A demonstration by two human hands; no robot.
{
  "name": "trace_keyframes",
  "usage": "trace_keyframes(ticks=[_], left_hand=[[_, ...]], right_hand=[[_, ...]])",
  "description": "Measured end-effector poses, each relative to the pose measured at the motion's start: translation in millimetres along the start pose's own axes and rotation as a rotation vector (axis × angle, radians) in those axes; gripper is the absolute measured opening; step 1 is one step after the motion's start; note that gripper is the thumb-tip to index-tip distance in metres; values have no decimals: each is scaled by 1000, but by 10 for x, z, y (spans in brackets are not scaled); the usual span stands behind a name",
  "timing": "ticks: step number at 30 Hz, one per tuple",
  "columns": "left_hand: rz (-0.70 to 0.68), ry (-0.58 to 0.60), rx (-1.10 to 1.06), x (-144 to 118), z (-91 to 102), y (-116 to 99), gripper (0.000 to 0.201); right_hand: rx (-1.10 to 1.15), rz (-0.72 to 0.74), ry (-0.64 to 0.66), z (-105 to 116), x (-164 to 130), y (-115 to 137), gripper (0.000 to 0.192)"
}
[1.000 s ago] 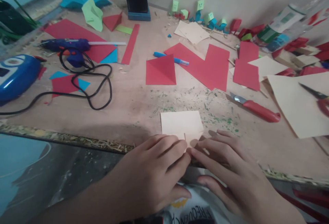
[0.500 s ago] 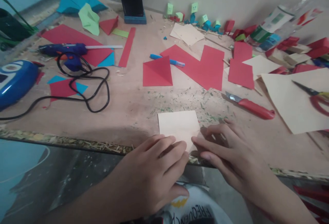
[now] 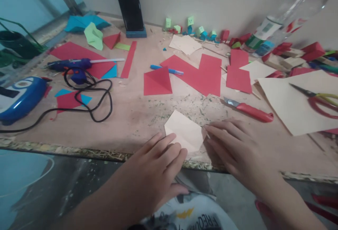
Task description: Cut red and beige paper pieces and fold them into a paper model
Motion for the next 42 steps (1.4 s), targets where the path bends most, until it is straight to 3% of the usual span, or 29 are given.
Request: trace_keyframes(ticks=[4, 9, 14, 19, 22, 26, 29, 33, 36, 39, 42], left_hand=[[-24, 20, 31, -19, 13, 44, 54], [-31, 21, -19, -16, 61, 90, 45], [-33, 39, -51, -16, 53, 121, 41], [-28, 24, -54, -39, 43, 135, 43], [-30, 28, -53, -34, 42, 145, 44], [-10, 6, -57, -19, 66, 173, 44], [-19, -23, -64, -23, 77, 167, 44], [-16, -19, -98, -31, 41, 168, 44], [3, -12, -135, -22, 23, 187, 43], [-2, -24, -161, -1, 38, 195, 40], [-9, -23, -159, 15, 44, 202, 40]], right_hand=[[169, -33, -12, 18, 22, 40, 23], [425, -233, -47, 48, 17, -56, 18], [544, -322, 47, -21, 94, -28, 9], [698, -296, 160, -21, 158, 26, 19], [623, -234, 170, 51, 189, 12, 23], [324, -20, 184, 125, 258, 41, 23], [231, 105, 193, 142, 323, 56, 25], [257, 137, 225, 113, 429, 122, 19], [238, 155, 153, 110, 455, 233, 17], [206, 186, 94, 69, 385, 307, 15], [173, 255, 121, -14, 269, 346, 16]])
Point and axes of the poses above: each hand's wrist, its own x-axis towards the middle knuckle, its own z-axis out of the back of the hand, y = z × x, the point moved 8 cm from there along x, towards the middle knuckle, and after that the axes turned 3 degrees about -z, right-handed, at the moved point
